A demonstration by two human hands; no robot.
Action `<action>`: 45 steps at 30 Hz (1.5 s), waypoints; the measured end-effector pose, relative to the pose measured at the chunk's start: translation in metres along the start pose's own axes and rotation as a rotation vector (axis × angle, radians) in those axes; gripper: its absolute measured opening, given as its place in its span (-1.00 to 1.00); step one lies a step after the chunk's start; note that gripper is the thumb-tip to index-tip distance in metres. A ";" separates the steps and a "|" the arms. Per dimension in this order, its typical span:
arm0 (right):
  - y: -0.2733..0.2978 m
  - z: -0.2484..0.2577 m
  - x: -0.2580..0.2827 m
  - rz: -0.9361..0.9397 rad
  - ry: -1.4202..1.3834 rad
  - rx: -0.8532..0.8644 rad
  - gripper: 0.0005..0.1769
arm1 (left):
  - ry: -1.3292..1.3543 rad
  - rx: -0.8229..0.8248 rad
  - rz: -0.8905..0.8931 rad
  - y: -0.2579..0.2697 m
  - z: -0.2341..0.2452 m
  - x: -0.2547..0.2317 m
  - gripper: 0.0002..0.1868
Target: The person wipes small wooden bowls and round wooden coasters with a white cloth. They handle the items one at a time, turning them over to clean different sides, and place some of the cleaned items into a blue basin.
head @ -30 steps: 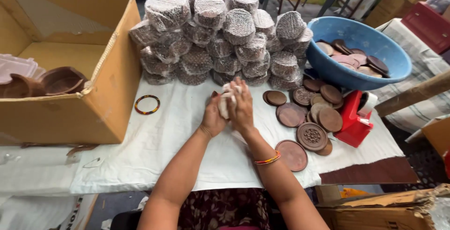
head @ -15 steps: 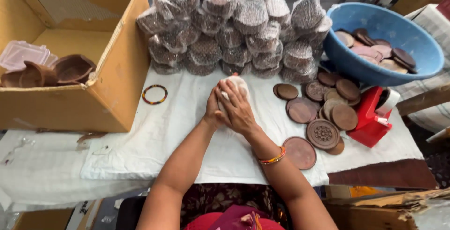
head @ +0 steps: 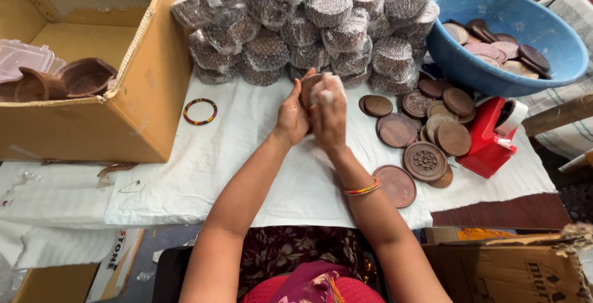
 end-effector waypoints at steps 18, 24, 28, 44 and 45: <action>-0.004 -0.021 0.023 0.012 0.215 0.234 -0.31 | 0.040 0.087 0.076 0.025 0.018 -0.004 0.02; -0.009 -0.012 0.030 0.134 0.280 0.287 -0.50 | -0.010 0.100 0.140 0.031 0.020 0.002 0.06; -0.008 0.006 0.012 -0.063 0.274 0.086 -0.73 | -0.109 0.264 0.203 0.023 0.041 0.035 -0.13; -0.002 -0.021 0.031 0.049 0.262 0.420 -0.40 | 0.105 -0.052 0.214 0.031 0.023 -0.003 -0.06; -0.003 -0.022 0.034 0.059 0.211 0.465 -0.39 | 0.123 -0.050 0.190 0.031 0.019 -0.008 -0.03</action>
Point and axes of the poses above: each hand's wrist, its own y-axis away from the middle knuckle, its own z-axis out of the back of the hand, x = y × z, the point moved 1 cm from there along -y, towards the middle knuckle, and after that the axes turned 13 degrees about -y, right-handed, at the moved point
